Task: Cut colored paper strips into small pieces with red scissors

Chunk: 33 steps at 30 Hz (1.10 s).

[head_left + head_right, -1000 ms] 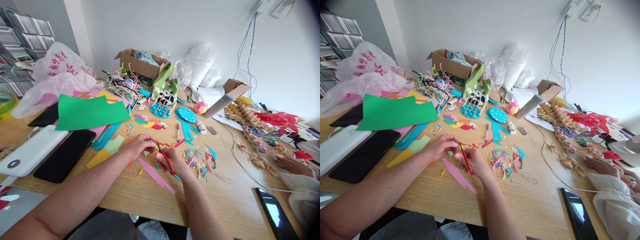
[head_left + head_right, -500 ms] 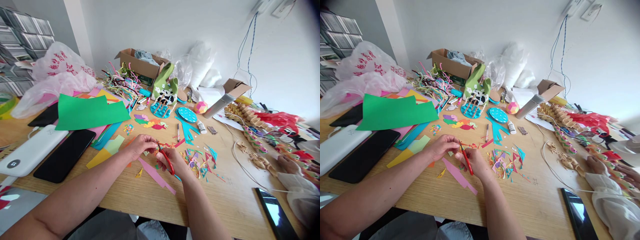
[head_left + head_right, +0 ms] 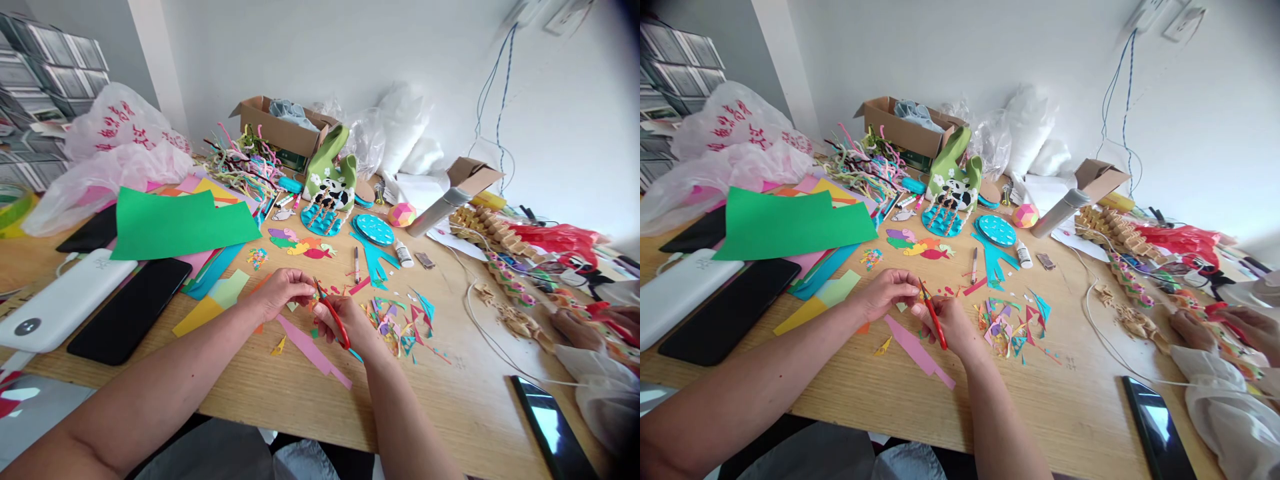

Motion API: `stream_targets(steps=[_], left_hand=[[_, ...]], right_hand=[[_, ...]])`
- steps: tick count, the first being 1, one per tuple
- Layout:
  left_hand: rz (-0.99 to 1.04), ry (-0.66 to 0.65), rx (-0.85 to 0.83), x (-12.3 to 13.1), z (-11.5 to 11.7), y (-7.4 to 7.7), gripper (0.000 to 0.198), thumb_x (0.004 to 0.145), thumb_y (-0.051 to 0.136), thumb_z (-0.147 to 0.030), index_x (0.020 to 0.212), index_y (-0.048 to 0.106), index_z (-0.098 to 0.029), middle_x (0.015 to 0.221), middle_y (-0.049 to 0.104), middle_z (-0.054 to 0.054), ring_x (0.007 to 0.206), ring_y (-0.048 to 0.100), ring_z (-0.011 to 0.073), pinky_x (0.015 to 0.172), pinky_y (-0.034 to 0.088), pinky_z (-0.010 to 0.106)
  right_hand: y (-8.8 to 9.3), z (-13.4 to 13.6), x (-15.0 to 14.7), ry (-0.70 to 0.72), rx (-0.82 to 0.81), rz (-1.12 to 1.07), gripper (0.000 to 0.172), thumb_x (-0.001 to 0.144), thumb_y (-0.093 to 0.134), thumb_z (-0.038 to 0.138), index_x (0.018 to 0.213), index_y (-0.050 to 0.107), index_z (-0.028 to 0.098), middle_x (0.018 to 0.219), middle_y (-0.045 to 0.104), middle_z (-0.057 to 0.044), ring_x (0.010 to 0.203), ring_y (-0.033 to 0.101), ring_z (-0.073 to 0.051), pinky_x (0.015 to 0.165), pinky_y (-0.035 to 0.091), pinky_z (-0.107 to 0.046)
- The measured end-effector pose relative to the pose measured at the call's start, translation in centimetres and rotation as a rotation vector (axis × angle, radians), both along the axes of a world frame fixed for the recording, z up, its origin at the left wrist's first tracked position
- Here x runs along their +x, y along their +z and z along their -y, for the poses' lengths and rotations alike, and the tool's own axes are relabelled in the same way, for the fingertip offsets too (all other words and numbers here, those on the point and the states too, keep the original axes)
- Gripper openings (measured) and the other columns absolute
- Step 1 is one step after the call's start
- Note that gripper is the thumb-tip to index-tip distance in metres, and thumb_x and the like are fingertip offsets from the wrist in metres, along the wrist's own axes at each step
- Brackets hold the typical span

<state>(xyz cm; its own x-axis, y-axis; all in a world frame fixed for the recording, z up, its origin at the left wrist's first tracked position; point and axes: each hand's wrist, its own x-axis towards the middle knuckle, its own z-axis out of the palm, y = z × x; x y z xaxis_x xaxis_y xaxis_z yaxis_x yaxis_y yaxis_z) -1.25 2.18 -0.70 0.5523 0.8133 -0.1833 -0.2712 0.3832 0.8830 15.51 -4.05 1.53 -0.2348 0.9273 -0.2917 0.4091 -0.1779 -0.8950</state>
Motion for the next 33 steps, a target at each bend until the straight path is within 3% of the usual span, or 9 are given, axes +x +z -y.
stream_targets(steps=[10,33], left_hand=[[-0.032,0.006,0.013,0.12,0.18,0.26,0.017,0.061,0.073,-0.026,0.068,0.065,-0.013,0.061,0.062,-0.001,0.054,0.053,0.0090,0.059,0.041,0.025],[0.010,0.034,-0.022,-0.10,0.02,0.46,0.017,0.062,0.070,-0.027,0.071,0.065,-0.013,0.061,0.063,0.002,0.056,0.056,0.0106,0.058,0.042,0.025]], right_hand=[[0.86,0.02,-0.34,0.013,0.045,0.010,0.044,0.077,0.064,0.055,0.065,0.055,0.015,0.053,0.061,-0.003,0.042,0.055,-0.012,0.036,0.035,-0.019],[0.73,0.18,-0.31,-0.006,0.030,0.071,0.041,0.079,0.062,0.052,0.062,0.052,0.016,0.050,0.058,-0.001,0.038,0.051,-0.011,0.036,0.035,-0.019]])
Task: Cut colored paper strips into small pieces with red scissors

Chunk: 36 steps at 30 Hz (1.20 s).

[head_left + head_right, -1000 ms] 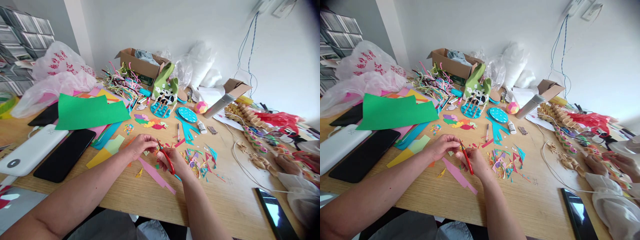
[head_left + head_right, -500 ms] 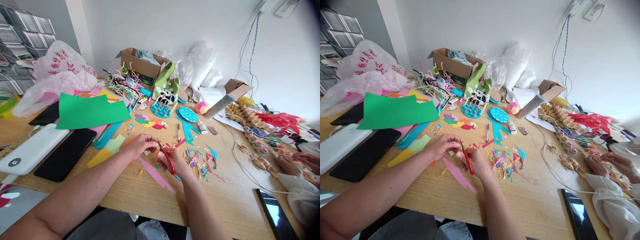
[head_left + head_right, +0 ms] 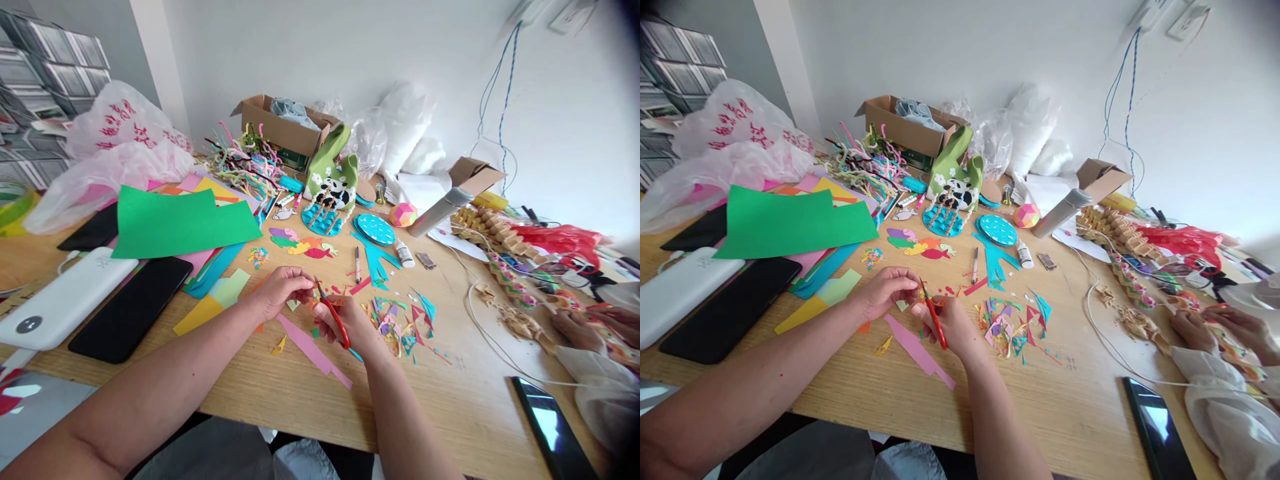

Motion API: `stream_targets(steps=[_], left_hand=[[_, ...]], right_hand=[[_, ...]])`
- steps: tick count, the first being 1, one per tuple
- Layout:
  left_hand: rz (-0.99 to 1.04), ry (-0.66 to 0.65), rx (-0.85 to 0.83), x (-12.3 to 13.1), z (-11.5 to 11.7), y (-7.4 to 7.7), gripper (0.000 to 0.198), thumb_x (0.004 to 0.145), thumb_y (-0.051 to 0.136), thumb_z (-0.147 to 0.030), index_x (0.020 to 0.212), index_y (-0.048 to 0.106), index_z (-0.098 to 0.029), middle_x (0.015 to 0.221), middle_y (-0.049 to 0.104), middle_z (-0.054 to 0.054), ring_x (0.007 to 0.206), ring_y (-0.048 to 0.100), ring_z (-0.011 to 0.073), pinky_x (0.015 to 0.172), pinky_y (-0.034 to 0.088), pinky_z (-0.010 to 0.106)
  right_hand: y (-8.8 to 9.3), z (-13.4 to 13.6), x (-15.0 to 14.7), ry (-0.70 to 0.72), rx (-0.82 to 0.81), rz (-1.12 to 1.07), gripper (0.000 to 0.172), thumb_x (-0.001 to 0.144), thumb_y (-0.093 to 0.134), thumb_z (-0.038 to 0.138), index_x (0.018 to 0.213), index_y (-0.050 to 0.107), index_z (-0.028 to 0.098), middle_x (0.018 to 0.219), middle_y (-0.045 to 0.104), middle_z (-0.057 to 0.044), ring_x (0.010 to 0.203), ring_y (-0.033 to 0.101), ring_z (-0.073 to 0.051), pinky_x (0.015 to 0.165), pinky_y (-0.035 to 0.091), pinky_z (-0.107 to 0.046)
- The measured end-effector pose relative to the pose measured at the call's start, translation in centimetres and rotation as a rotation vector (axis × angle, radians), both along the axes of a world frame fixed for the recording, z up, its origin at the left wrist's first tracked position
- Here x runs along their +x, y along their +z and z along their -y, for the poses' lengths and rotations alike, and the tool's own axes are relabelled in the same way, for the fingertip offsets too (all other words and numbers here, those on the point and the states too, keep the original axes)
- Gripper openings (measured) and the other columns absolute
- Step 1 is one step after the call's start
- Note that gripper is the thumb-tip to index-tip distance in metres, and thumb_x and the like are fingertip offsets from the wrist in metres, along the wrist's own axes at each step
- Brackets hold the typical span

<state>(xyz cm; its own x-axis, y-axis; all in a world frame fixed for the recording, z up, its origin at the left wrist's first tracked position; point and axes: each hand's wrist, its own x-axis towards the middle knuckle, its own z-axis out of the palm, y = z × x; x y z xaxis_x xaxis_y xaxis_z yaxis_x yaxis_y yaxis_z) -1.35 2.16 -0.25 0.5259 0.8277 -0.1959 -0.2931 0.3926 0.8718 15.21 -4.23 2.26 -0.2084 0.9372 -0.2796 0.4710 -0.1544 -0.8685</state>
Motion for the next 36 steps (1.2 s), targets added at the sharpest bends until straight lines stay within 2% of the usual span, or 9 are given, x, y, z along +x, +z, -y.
stream_targets(steps=[18,26,31,34,36], left_hand=[[-0.014,0.020,0.041,0.08,0.23,0.11,0.016,0.062,0.072,-0.025,0.069,0.063,-0.013,0.062,0.062,0.000,0.055,0.055,0.0095,0.058,0.042,0.025],[-0.001,0.007,0.032,0.07,0.17,-0.02,0.016,0.062,0.073,-0.025,0.069,0.064,-0.013,0.062,0.062,-0.001,0.055,0.055,0.0092,0.060,0.043,0.025],[0.002,0.015,0.037,0.20,0.14,-0.08,0.015,0.061,0.073,-0.024,0.068,0.065,-0.014,0.064,0.062,0.000,0.057,0.054,0.0093,0.062,0.043,0.026],[-0.065,0.046,0.090,0.28,0.03,-0.18,0.013,0.062,0.072,-0.024,0.068,0.065,-0.015,0.065,0.062,0.000,0.060,0.054,0.0108,0.064,0.043,0.026],[-0.187,0.067,0.210,0.33,-0.08,-0.32,0.009,0.065,0.070,-0.025,0.068,0.066,-0.017,0.066,0.062,0.000,0.063,0.055,0.0126,0.066,0.043,0.027]], right_hand=[[0.38,-0.05,-0.14,-0.006,-0.006,0.032,0.041,0.078,0.062,0.053,0.061,0.054,0.016,0.048,0.057,0.000,0.036,0.049,-0.010,0.035,0.033,-0.019],[0.24,-0.11,-0.08,-0.008,-0.002,0.030,0.043,0.077,0.063,0.054,0.059,0.050,0.017,0.046,0.056,0.000,0.036,0.048,-0.010,0.034,0.033,-0.019],[0.16,-0.18,0.06,-0.055,-0.017,0.040,0.043,0.074,0.066,0.057,0.062,0.051,0.018,0.047,0.057,0.000,0.036,0.049,-0.011,0.034,0.032,-0.020],[0.24,-0.26,0.42,-0.112,0.025,0.062,0.045,0.074,0.065,0.058,0.062,0.050,0.018,0.048,0.059,0.000,0.036,0.051,-0.011,0.035,0.034,-0.020],[0.34,-0.35,0.72,-0.171,0.071,0.066,0.047,0.074,0.064,0.061,0.061,0.049,0.019,0.048,0.060,-0.001,0.036,0.051,-0.012,0.035,0.034,-0.020]])
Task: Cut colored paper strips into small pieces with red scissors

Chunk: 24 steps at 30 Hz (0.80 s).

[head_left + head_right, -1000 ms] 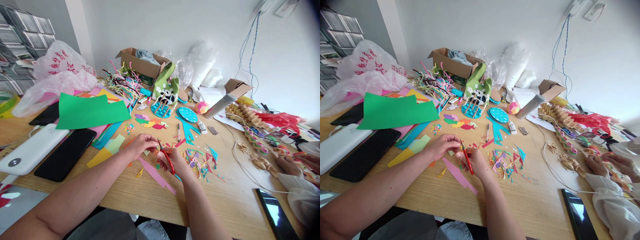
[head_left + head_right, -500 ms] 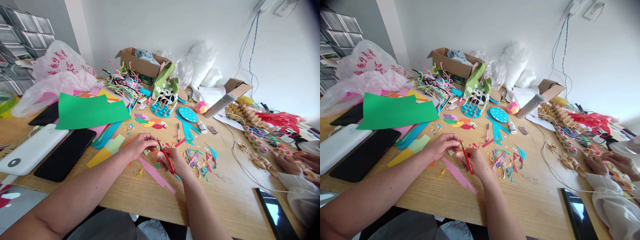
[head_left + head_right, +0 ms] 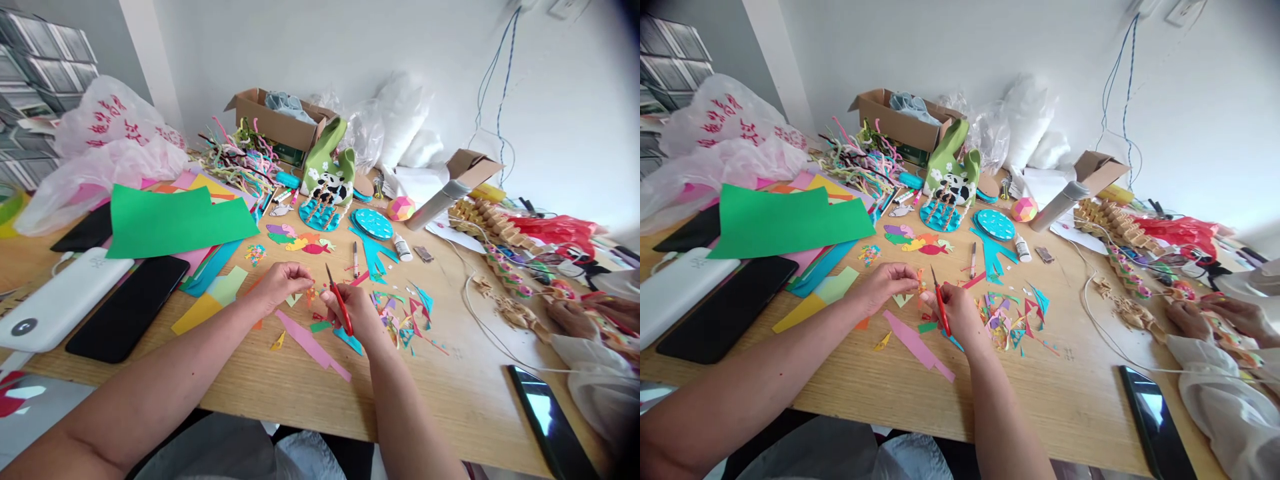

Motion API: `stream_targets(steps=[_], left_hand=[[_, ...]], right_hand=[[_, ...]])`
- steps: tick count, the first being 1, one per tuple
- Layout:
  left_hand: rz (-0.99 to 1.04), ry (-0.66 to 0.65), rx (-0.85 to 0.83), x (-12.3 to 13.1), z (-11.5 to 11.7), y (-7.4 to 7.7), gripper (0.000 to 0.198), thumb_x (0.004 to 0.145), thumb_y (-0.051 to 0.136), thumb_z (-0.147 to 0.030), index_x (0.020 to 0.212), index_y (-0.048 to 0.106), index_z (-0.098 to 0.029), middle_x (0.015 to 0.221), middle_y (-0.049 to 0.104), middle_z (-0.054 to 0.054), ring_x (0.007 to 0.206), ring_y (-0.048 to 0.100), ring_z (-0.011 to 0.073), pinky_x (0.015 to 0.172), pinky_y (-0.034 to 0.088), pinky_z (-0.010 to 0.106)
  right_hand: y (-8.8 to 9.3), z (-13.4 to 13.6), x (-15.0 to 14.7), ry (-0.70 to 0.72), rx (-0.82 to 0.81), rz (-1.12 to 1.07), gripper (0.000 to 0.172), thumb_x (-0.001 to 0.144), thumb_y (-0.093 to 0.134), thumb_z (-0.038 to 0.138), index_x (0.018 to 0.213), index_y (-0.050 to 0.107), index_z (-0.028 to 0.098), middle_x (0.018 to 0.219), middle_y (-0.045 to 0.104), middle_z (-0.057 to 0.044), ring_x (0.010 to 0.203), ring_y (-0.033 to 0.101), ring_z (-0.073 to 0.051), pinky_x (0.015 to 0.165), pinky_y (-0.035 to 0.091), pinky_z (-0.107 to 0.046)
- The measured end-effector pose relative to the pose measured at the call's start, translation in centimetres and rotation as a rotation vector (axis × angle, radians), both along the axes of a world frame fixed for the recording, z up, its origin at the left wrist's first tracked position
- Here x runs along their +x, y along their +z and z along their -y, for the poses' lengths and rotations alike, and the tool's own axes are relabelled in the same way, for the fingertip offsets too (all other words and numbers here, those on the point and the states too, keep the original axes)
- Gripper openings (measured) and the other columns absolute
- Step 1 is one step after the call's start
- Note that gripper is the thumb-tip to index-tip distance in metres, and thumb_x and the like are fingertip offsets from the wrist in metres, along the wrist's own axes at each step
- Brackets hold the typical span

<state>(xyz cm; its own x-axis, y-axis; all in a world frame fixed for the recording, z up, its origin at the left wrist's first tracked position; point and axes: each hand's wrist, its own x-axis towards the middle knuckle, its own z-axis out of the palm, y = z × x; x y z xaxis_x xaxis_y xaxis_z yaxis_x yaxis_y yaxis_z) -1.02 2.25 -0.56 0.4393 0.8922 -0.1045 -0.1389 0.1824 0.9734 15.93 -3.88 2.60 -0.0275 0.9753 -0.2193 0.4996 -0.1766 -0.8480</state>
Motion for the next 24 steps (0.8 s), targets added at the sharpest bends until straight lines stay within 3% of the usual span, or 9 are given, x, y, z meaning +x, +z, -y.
stream_targets(steps=[2,6,11,19,24], left_hand=[[-0.166,0.025,0.198,0.0,-0.1,-0.2,0.002,0.067,0.069,-0.021,0.066,0.067,-0.019,0.068,0.062,0.001,0.070,0.057,0.0158,0.070,0.043,0.029],[-0.438,0.098,0.590,0.2,0.0,-0.8,0.012,0.066,0.067,-0.010,0.062,0.068,-0.022,0.082,0.065,0.005,0.095,0.056,0.0234,0.090,0.040,0.036],[-0.571,0.084,0.860,0.3,0.4,-1.8,0.011,0.068,0.066,-0.010,0.065,0.069,-0.021,0.104,0.061,0.009,0.110,0.048,0.0269,0.097,0.039,0.042],[-0.710,0.035,0.979,0.1,0.5,-2.3,0.019,0.074,0.059,-0.009,0.074,0.074,-0.020,0.115,0.061,0.010,0.123,0.039,0.0311,0.105,0.035,0.050],[-0.698,0.133,0.966,0.0,0.1,-1.9,0.020,0.072,0.060,-0.005,0.077,0.071,-0.021,0.104,0.064,0.007,0.114,0.047,0.0267,0.099,0.041,0.045]], right_hand=[[0.1,-0.1,0.3,-0.071,0.044,-0.005,0.048,0.074,0.063,0.063,0.061,0.050,0.019,0.049,0.061,-0.002,0.036,0.052,-0.012,0.034,0.035,-0.020],[0.3,-0.3,0.5,-0.214,0.116,-0.024,0.051,0.072,0.062,0.067,0.063,0.053,0.018,0.051,0.063,-0.004,0.037,0.053,-0.012,0.033,0.035,-0.020],[0.2,-0.4,0.6,-0.310,0.206,-0.064,0.052,0.073,0.061,0.068,0.062,0.053,0.017,0.053,0.063,-0.005,0.038,0.053,-0.012,0.036,0.039,-0.020],[0.7,-0.7,0.7,-0.346,0.205,-0.046,0.051,0.074,0.060,0.067,0.060,0.048,0.019,0.051,0.060,-0.004,0.039,0.054,-0.013,0.038,0.038,-0.022],[-0.5,-1.1,0.7,-0.267,0.283,0.206,0.028,0.077,0.063,0.043,0.068,0.051,0.019,0.060,0.062,-0.002,0.051,0.056,-0.015,0.049,0.039,-0.023]])
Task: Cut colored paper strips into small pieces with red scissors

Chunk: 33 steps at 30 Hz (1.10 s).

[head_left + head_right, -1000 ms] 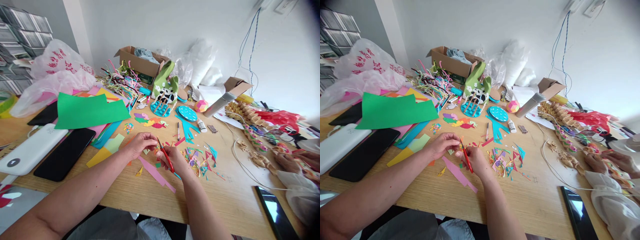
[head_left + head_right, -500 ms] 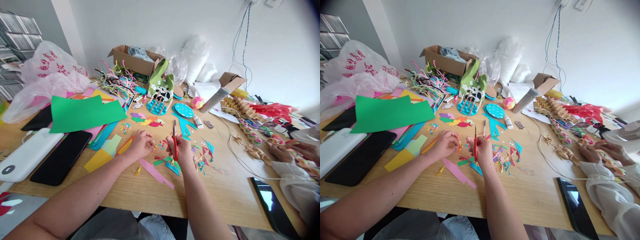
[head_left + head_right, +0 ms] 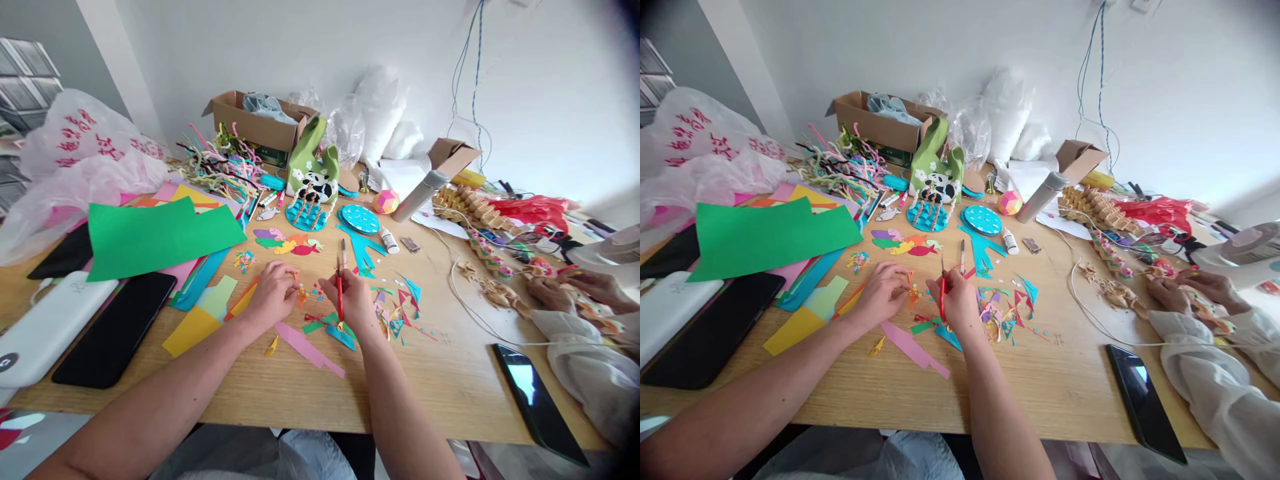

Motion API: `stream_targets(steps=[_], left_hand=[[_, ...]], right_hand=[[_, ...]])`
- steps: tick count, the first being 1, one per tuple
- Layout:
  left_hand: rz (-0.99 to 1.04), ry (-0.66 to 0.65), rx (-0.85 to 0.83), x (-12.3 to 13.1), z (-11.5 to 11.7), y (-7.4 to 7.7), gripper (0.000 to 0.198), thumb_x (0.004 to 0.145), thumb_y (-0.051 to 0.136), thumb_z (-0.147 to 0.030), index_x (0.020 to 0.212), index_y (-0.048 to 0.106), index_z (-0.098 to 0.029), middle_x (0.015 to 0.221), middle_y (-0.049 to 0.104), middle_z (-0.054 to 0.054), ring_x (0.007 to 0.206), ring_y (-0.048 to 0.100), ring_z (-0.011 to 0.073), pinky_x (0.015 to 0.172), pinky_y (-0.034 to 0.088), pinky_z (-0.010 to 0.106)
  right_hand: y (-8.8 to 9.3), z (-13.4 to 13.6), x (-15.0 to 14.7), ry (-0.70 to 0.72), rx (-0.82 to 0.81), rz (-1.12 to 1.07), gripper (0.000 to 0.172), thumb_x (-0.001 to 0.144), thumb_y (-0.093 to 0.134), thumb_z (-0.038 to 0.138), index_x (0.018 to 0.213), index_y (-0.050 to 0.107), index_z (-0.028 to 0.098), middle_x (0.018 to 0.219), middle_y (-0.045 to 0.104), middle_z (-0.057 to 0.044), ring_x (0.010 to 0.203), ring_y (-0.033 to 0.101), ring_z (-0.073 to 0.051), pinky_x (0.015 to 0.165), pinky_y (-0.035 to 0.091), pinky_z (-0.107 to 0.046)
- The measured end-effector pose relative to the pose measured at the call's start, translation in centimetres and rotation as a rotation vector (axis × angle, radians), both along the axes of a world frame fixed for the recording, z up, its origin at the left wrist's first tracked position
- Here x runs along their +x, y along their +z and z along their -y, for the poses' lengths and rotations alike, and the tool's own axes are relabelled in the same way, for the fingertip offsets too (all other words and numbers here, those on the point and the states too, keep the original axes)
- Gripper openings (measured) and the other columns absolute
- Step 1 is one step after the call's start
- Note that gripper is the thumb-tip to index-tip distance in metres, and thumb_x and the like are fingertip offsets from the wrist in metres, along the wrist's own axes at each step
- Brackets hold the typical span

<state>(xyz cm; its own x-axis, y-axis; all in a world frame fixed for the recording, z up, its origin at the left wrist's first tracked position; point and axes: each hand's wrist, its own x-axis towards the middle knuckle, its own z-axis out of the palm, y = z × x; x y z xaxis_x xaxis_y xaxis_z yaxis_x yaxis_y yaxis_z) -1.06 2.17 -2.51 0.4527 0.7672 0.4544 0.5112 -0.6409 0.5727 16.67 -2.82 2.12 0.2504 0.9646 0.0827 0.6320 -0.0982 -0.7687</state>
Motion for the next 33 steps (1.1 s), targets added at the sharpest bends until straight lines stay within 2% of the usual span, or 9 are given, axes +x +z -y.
stream_targets(steps=[3,5,11,15,18,20,25,29,33], left_hand=[[0.043,0.113,-0.014,-0.2,-0.4,0.2,0.023,0.072,0.059,-0.004,0.083,0.069,-0.022,0.097,0.065,0.005,0.103,0.053,0.0229,0.094,0.044,0.041],[0.055,0.161,-0.021,-0.4,-0.7,0.3,0.026,0.072,0.058,-0.003,0.087,0.067,-0.022,0.096,0.066,0.004,0.099,0.055,0.0218,0.092,0.045,0.039],[0.075,0.199,-0.057,-0.7,-1.2,0.0,0.023,0.073,0.057,-0.003,0.087,0.066,-0.019,0.093,0.069,0.005,0.096,0.056,0.0232,0.089,0.045,0.040],[0.133,0.230,-0.083,-0.7,-1.4,-0.1,0.024,0.071,0.055,-0.002,0.086,0.066,-0.017,0.092,0.069,0.007,0.096,0.056,0.0239,0.089,0.046,0.041],[0.198,0.256,-0.090,-0.8,-1.6,-0.2,0.026,0.070,0.054,-0.001,0.086,0.065,-0.018,0.093,0.068,0.007,0.096,0.057,0.0238,0.089,0.046,0.041],[0.232,0.271,-0.090,-0.9,-1.7,-0.2,0.026,0.070,0.053,-0.001,0.087,0.065,-0.018,0.094,0.068,0.007,0.096,0.058,0.0234,0.090,0.046,0.041],[0.259,0.270,-0.099,-1.1,-1.9,0.1,0.026,0.072,0.052,-0.002,0.088,0.065,-0.018,0.095,0.068,0.007,0.097,0.059,0.0231,0.091,0.046,0.041],[0.264,0.259,-0.109,-1.1,-1.9,0.1,0.026,0.071,0.052,-0.003,0.087,0.065,-0.018,0.093,0.068,0.007,0.096,0.060,0.0232,0.090,0.046,0.040],[0.282,0.253,-0.119,-1.1,-2.0,0.1,0.024,0.071,0.052,-0.003,0.084,0.065,-0.018,0.091,0.068,0.008,0.094,0.060,0.0232,0.089,0.047,0.040]], right_hand=[[-1.1,-0.3,-0.3,0.102,0.012,0.158,0.007,0.077,0.057,0.025,0.075,0.053,0.019,0.069,0.065,-0.003,0.059,0.058,-0.015,0.055,0.039,-0.023],[-1.5,-0.6,-0.4,0.142,-0.005,0.207,0.002,0.078,0.052,0.020,0.077,0.053,0.019,0.073,0.067,-0.004,0.062,0.060,-0.015,0.057,0.038,-0.023],[-0.9,-1.7,-0.8,0.156,-0.191,0.467,0.007,0.083,0.050,0.019,0.085,0.057,0.017,0.077,0.069,-0.007,0.065,0.063,-0.017,0.054,0.035,-0.022],[-0.1,-3.7,-1.7,0.185,-0.227,0.540,0.010,0.086,0.050,0.018,0.089,0.058,0.014,0.080,0.070,-0.011,0.071,0.065,-0.020,0.057,0.034,-0.025],[0.4,-5.7,-2.8,0.243,-0.238,0.594,0.017,0.088,0.047,0.015,0.101,0.057,0.013,0.092,0.071,-0.014,0.086,0.066,-0.024,0.065,0.037,-0.027],[0.5,-6.9,-3.5,0.316,-0.258,0.624,0.018,0.086,0.050,0.013,0.102,0.058,0.014,0.099,0.070,-0.014,0.095,0.064,-0.025,0.072,0.038,-0.028],[-0.1,-8.9,-4.4,0.417,-0.307,0.674,0.019,0.086,0.050,0.013,0.104,0.058,0.012,0.102,0.069,-0.015,0.099,0.062,-0.027,0.083,0.038,-0.033],[-0.2,-9.6,-4.3,0.453,-0.329,0.676,0.017,0.087,0.050,0.015,0.099,0.061,0.011,0.104,0.068,-0.018,0.096,0.063,-0.027,0.078,0.040,-0.031],[1.1,-9.5,-3.6,0.459,-0.326,0.629,0.017,0.085,0.051,0.011,0.096,0.063,0.011,0.099,0.069,-0.016,0.089,0.064,-0.024,0.070,0.041,-0.026]])
